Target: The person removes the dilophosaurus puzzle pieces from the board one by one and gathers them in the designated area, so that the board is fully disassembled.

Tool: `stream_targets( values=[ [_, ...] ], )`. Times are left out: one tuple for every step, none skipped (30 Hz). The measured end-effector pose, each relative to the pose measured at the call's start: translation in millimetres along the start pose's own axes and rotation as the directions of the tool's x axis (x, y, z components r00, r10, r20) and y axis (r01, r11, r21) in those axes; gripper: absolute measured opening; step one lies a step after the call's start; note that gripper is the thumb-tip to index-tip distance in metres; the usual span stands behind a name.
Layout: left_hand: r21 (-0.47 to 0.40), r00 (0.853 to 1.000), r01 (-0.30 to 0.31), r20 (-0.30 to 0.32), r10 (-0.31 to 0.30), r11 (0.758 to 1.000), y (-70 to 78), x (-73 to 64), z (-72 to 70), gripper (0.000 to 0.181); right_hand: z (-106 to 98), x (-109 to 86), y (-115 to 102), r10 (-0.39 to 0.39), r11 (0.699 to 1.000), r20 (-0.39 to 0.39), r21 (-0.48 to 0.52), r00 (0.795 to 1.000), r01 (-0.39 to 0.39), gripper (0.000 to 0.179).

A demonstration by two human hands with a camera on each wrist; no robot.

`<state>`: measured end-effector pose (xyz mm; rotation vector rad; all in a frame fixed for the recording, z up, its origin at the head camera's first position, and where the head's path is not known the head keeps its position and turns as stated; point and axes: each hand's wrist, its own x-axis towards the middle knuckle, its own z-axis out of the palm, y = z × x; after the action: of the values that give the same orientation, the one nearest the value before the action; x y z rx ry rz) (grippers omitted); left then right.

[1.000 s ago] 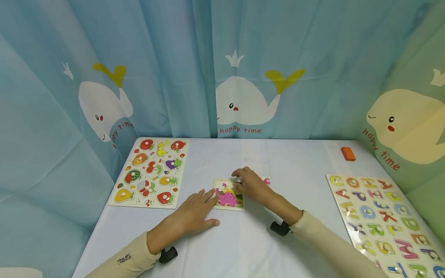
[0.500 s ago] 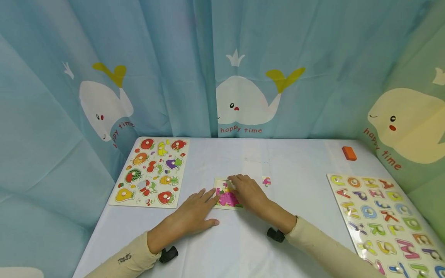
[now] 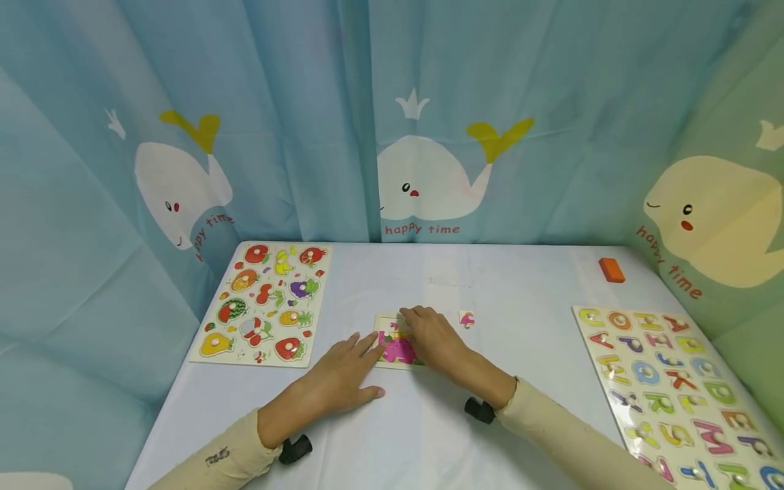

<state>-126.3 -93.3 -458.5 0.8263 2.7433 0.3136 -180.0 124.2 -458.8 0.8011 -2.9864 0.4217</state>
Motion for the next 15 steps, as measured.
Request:
stream_targets(
  values=[
    [-0.002,1.0,-0.001,0.0,0.001,1.0,-0.3,0.1,0.2,0.079,-1.0,0.9,-0.1,0.004,1.0,0.016,0.002,1.0,-0.004,0.051],
    [-0.005,1.0,-0.003,0.0,0.003,1.0,-0.5,0.2,0.4,0.079,-2.0,1.6,-0.2,0.008,1.0,0.034,0.002,0.999,-0.008,0.051],
    [-0.004,1.0,-0.004,-0.001,0.004,1.0,-0.7,0.2,0.7,0.079,-3.0,2.3,-0.5,0.013,1.0,0.052,0.0,0.999,-0.013,0.051],
    [-0.006,1.0,-0.005,0.0,0.005,1.0,-0.7,0.2,0.9,0.079,-3.6,3.2,-0.4,0.018,1.0,0.071,0.0,0.997,-0.018,0.051],
    [-0.005,1.0,-0.005,0.0,0.005,1.0,-0.7,0.1,1.1,0.079,-4.4,3.9,-0.5,0.024,1.0,0.089,0.003,0.996,-0.025,0.051],
    [-0.004,1.0,-0.005,0.001,0.005,1.0,-0.8,0.1,1.6,0.079,-5.0,4.5,-0.6,0.031,0.999,0.108,0.002,0.994,-0.032,0.051],
    [-0.002,1.0,-0.006,0.001,0.006,1.0,-0.8,0.1,1.9,0.079,-5.7,5.0,-0.7,0.041,0.999,0.128,0.002,0.991,-0.041,0.051],
    [0.002,1.0,-0.006,-0.001,0.006,1.0,-0.8,0.1,2.1,0.079,-6.3,5.6,-0.9,0.049,0.999,0.144,0.001,0.988,-0.05,0.05],
    [0.005,1.0,-0.005,-0.001,0.005,1.0,-0.8,0.2,2.5,0.079,-6.7,6.1,-0.9,0.056,0.998,0.158,0.0,0.986,-0.056,0.05],
    [0.007,1.0,-0.005,0.0,0.005,1.0,-0.9,0.2,2.6,0.079,-7.1,6.6,-1.0,0.063,0.998,0.17,0.001,0.983,-0.064,0.05],
    [0.011,1.0,-0.005,0.0,0.005,1.0,-0.8,0.2,2.4,0.079,-7.5,7.0,-1.1,0.069,0.998,0.18,0.002,0.981,-0.07,0.049],
    [0.013,1.0,-0.003,0.0,0.003,1.0,-0.8,0.2,2.2,0.079,-7.7,7.4,-1.1,0.074,0.997,0.189,0.0,0.979,-0.075,0.049],
    [0.015,1.0,-0.002,0.001,0.002,1.0,-0.8,0.2,1.9,0.079,-7.8,7.6,-1.0,0.077,0.997,0.195,-0.001,0.978,-0.078,0.048],
    [0.016,1.0,-0.002,0.001,0.002,1.0,-0.8,0.2,1.6,0.079,-7.7,7.8,-0.9,0.078,0.997,0.197,0.002,0.977,-0.08,0.047],
    [0.016,1.0,-0.002,0.001,0.002,1.0,-0.9,0.1,1.5,0.08,-7.5,7.9,-0.7,0.077,0.997,0.194,0.002,0.978,-0.079,0.046]
  ],
)
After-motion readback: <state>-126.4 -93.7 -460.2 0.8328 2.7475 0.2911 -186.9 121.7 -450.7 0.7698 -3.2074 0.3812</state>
